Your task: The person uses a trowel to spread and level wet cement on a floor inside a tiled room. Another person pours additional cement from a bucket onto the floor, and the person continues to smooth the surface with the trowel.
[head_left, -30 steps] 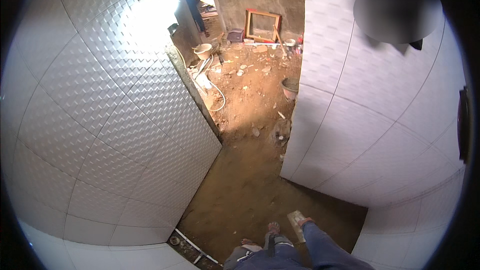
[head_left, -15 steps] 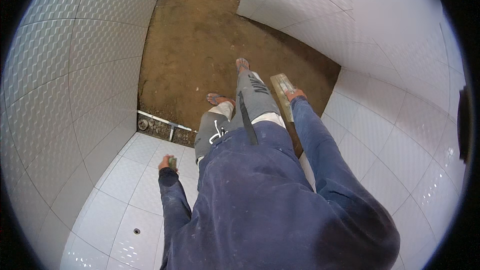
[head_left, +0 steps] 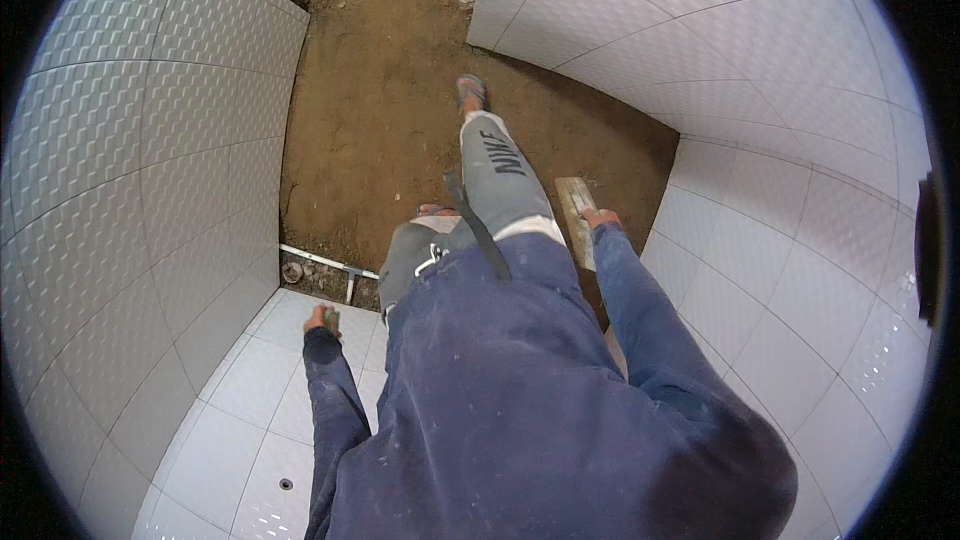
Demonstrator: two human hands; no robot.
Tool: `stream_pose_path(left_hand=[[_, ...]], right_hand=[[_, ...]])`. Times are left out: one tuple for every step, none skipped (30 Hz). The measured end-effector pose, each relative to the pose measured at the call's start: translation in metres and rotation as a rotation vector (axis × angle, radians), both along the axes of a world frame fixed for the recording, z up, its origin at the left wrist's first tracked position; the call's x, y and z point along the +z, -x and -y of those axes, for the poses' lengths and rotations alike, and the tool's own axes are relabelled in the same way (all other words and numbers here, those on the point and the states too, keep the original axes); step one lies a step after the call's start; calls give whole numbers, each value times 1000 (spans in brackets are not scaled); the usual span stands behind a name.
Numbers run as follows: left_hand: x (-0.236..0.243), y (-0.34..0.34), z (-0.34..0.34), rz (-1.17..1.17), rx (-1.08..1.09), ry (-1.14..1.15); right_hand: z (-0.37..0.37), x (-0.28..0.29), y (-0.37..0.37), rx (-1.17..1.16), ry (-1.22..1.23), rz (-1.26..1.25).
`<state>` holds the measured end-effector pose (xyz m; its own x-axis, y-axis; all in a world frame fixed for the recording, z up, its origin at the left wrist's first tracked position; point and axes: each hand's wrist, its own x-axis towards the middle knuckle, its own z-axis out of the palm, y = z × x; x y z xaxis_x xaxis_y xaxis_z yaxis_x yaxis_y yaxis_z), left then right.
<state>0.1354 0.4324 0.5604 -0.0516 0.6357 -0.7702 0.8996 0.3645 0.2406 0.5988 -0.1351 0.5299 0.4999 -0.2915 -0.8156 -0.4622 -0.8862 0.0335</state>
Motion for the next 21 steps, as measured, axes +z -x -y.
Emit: stream_pose_path(left_hand=[[-7,9,-6,102,-251,-132],[-13,-16,-24,189,-306,-65],[12,-84,-9,88,309,168],[4,-60,-20,117,293,151],[-19,-31,-28,144,250,149],[-38,-20,-28,99,329,130],[-53,-9,-43,-169,148,84],[-72,-15,-56,-276,141,28],[-87,-15,-67,-389,156,-37],[-103,-16,-79,-228,458,-61],[-113,-23,-75,-128,486,-7],[-119,-40,-74,-24,500,55],[-109,-58,-83,80,518,80],[-101,-66,-78,89,495,69],[-97,-69,-76,83,471,60],[-93,-72,-69,57,435,59],[-87,-75,-66,32,409,47],[-84,-83,-64,15,387,54],[-87,-98,-62,-2,358,71],[-89,-112,-65,-7,335,88],[-88,-133,-68,-9,311,114]], right_hand=[[-10,-14,6,39,28,10],[-6,-19,6,62,82,34],[7,-22,1,84,154,64],[-21,-14,-8,84,134,64],[-34,-8,-7,88,67,60],[-47,-4,-20,83,10,74],[-59,-5,-36,81,-43,95],[-66,-11,-42,66,-65,187],[-78,-15,-51,64,-73,220],[-93,-16,-56,65,-89,244],[-93,-16,-60,70,-78,273],[-80,-25,-65,115,-59,283],[-70,-40,-72,141,-37,251],[-63,-46,-70,173,3,203],[-66,-45,-67,209,32,154],[-63,-42,-66,213,17,209],[-74,-30,-64,133,-19,179],[-83,-21,-67,54,-51,156],[-81,-31,-73,72,-48,196],[-77,-47,-73,90,-41,227],[-65,-65,-70,105,-19,251]])
